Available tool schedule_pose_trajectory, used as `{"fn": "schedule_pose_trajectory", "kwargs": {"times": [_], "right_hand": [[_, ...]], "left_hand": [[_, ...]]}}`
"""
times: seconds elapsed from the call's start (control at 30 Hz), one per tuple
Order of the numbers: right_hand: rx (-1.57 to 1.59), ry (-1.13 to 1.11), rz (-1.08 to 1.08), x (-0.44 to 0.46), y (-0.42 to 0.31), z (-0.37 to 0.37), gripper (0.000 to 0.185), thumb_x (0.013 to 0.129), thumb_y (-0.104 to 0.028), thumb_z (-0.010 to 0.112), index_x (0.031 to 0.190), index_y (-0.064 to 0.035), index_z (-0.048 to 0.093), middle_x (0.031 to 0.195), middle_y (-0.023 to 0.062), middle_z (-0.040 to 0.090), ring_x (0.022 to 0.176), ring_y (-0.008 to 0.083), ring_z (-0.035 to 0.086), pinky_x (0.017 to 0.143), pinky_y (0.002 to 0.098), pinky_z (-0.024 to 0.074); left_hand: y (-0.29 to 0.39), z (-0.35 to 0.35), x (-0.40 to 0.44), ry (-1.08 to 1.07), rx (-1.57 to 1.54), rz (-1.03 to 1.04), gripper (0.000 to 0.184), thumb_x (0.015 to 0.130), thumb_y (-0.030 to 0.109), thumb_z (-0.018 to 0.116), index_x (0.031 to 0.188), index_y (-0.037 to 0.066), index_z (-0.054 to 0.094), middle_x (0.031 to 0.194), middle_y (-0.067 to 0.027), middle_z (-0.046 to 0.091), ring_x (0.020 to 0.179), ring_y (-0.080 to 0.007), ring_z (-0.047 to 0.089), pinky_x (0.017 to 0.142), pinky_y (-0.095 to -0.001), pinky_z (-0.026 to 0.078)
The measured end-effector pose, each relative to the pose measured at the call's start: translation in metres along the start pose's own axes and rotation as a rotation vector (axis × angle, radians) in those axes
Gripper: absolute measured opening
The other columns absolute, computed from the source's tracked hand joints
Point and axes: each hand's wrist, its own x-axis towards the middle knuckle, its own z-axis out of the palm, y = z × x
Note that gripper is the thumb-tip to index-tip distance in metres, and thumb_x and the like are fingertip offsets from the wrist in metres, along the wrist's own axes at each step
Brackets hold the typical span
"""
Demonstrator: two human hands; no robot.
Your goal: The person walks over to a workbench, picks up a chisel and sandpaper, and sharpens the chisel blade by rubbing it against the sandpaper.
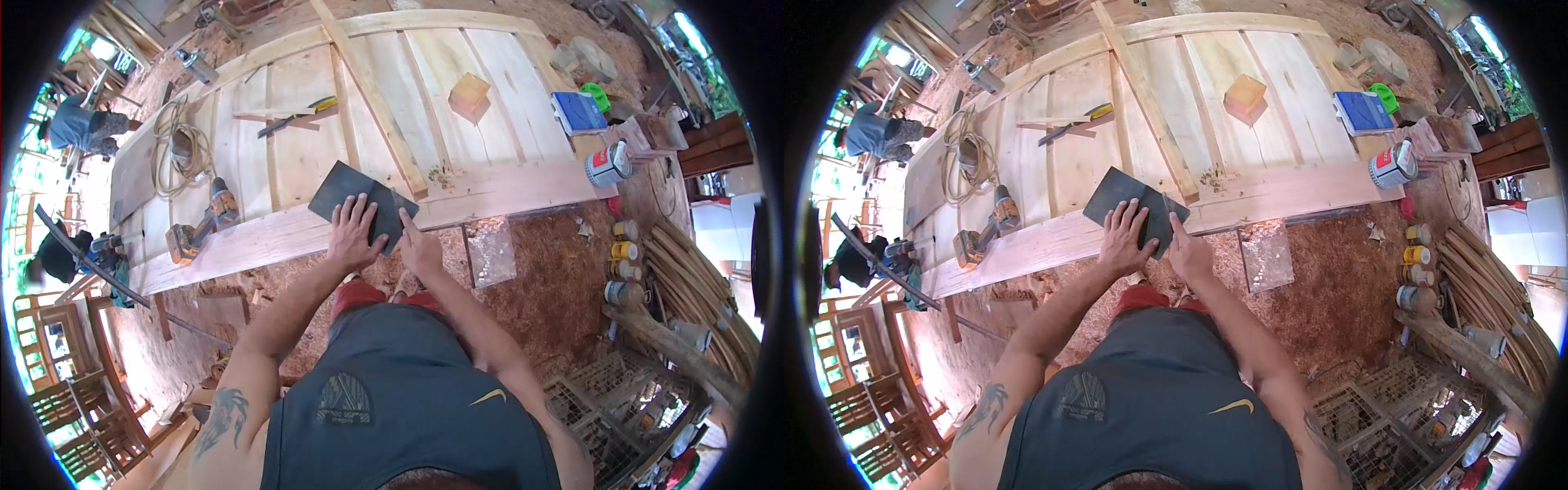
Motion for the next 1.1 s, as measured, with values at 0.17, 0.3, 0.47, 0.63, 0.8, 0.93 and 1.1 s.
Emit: {"fn": "schedule_pose_trajectory", "kwargs": {"times": [0.17,0.3,0.47,0.63,0.8,0.93,1.1], "right_hand": [[0.128,0.080,-0.087,-0.042,0.001,-0.001,0.055,0.100,-0.020,0.060,0.155,-0.0188,0.055,0.064,0.0212,0.066,0.058,0.0428,0.067,0.057,0.0572,0.0529],[0.046,-0.010,0.024,-0.007,0.001,-0.005,0.054,0.101,-0.019,0.059,0.154,-0.0216,0.056,0.083,0.0256,0.072,0.067,0.0450,0.069,0.062,0.0553,0.0555],[-0.009,0.097,-0.066,-0.026,0.010,0.007,0.056,0.101,-0.021,0.058,0.157,-0.0226,0.052,0.068,0.0219,0.069,0.062,0.0427,0.069,0.059,0.0561,0.0549],[0.029,0.006,0.031,-0.006,0.007,-0.003,0.060,0.099,-0.021,0.060,0.158,-0.0211,0.051,0.073,0.0213,0.071,0.064,0.0427,0.070,0.062,0.0548,0.0561],[0.029,0.062,-0.010,-0.016,0.007,-0.003,0.060,0.097,-0.019,0.061,0.157,-0.0191,0.053,0.071,0.0214,0.070,0.063,0.0426,0.068,0.061,0.0549,0.0547],[0.052,0.112,-0.041,-0.018,0.018,0.000,0.063,0.097,-0.018,0.061,0.159,-0.0183,0.050,0.069,0.0215,0.068,0.062,0.0418,0.068,0.059,0.0547,0.0541],[-0.008,0.064,0.028,-0.010,0.012,-0.004,0.063,0.097,-0.017,0.061,0.159,-0.0185,0.050,0.066,0.0218,0.066,0.060,0.0414,0.068,0.057,0.0555,0.0536]], "left_hand": [[-0.001,-0.001,0.000,0.008,0.006,-0.002,0.082,0.091,0.050,0.070,0.157,0.007,0.045,0.169,-0.0206,0.034,0.157,-0.0445,0.025,0.128,-0.0607,0.016],[-0.002,0.000,0.000,0.016,0.002,0.018,0.082,0.091,0.050,0.070,0.157,0.007,0.046,0.168,-0.0208,0.034,0.156,-0.0445,0.026,0.128,-0.0611,0.016],[-0.001,-0.003,0.002,0.010,0.009,0.013,0.082,0.091,0.049,0.070,0.157,0.007,0.045,0.168,-0.0209,0.034,0.156,-0.0443,0.026,0.128,-0.0615,0.017],[-0.001,-0.003,-0.001,0.028,-0.001,0.021,0.082,0.091,0.050,0.070,0.157,0.007,0.045,0.168,-0.0210,0.034,0.156,-0.0442,0.026,0.128,-0.0618,0.017],[-0.003,-0.001,0.001,0.011,0.015,0.021,0.082,0.092,0.050,0.070,0.157,0.007,0.045,0.168,-0.0214,0.034,0.156,-0.0443,0.027,0.127,-0.0622,0.017],[-0.004,0.001,-0.001,0.026,0.017,0.031,0.081,0.092,0.050,0.069,0.157,0.007,0.045,0.168,-0.0218,0.034,0.156,-0.0446,0.027,0.127,-0.0622,0.018],[-0.004,-0.003,-0.001,0.004,0.023,0.024,0.081,0.092,0.050,0.069,0.157,0.007,0.045,0.168,-0.0219,0.034,0.155,-0.0452,0.027,0.127,-0.0623,0.018]]}}
